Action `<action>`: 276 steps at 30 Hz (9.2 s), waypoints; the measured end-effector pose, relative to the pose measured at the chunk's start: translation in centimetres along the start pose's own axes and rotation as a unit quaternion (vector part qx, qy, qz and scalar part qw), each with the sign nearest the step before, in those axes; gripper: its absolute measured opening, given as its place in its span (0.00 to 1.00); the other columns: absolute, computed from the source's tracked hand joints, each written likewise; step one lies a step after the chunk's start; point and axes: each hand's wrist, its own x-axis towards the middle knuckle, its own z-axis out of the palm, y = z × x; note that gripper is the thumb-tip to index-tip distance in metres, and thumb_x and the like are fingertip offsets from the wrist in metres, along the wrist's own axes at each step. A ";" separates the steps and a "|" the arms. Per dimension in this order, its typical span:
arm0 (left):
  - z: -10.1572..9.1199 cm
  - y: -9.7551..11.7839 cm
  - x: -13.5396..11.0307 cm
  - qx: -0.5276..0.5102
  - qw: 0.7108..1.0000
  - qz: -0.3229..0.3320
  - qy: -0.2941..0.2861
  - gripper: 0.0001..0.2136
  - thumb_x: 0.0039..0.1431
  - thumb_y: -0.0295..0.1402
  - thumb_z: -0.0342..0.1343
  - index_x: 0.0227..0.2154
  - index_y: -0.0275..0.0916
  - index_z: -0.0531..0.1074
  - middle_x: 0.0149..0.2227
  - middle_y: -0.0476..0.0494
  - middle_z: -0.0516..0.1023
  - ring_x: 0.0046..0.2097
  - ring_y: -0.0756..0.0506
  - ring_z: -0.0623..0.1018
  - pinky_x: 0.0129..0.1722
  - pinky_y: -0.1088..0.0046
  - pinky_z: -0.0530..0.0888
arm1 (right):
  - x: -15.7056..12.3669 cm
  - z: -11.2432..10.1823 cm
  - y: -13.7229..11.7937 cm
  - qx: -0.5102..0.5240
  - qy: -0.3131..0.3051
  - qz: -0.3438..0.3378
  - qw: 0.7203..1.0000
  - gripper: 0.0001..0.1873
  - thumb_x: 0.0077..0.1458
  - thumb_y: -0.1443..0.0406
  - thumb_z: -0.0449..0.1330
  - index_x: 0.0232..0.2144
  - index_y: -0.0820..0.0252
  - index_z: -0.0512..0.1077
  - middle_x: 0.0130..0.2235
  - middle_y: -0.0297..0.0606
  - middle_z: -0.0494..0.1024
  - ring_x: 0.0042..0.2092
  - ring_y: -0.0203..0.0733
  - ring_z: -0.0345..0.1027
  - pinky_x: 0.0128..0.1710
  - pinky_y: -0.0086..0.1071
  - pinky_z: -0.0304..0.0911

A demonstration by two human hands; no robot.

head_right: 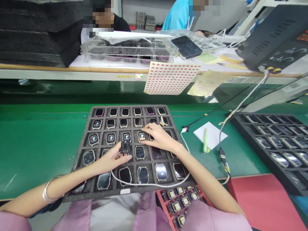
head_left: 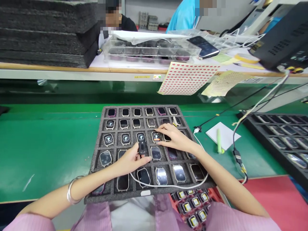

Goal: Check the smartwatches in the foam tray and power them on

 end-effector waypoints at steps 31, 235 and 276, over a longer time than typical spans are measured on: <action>2.5 1.0 3.4 -0.220 0.975 -0.027 0.003 0.20 0.48 0.43 0.65 0.36 0.31 0.72 0.32 0.42 0.77 0.36 0.45 0.78 0.39 0.66 0.76 | -0.8 1.5 -4.7 0.050 -0.007 -0.051 0.997 0.18 0.56 0.63 0.63 0.48 0.60 0.66 0.46 0.45 0.75 0.47 0.51 0.69 0.47 0.45 0.62; 1.7 0.2 -3.0 0.290 0.953 0.085 0.012 0.27 0.52 0.32 0.62 0.53 0.33 0.57 0.50 0.32 0.67 0.52 0.36 0.71 0.49 0.57 0.71 | -6.5 1.0 2.2 -0.057 -0.024 0.072 0.995 0.27 0.60 0.46 0.49 0.47 0.61 0.71 0.43 0.49 0.71 0.42 0.56 0.71 0.41 0.47 0.70; 0.0 -0.1 -2.8 -0.233 0.970 -0.001 0.066 0.20 0.52 0.46 0.61 0.37 0.32 0.69 0.20 0.49 0.73 0.21 0.50 0.73 0.22 0.77 0.71 | 1.5 6.0 -8.9 0.202 0.065 -0.105 0.972 0.22 0.59 0.60 0.60 0.54 0.59 0.63 0.44 0.46 0.71 0.44 0.47 0.69 0.43 0.40 0.69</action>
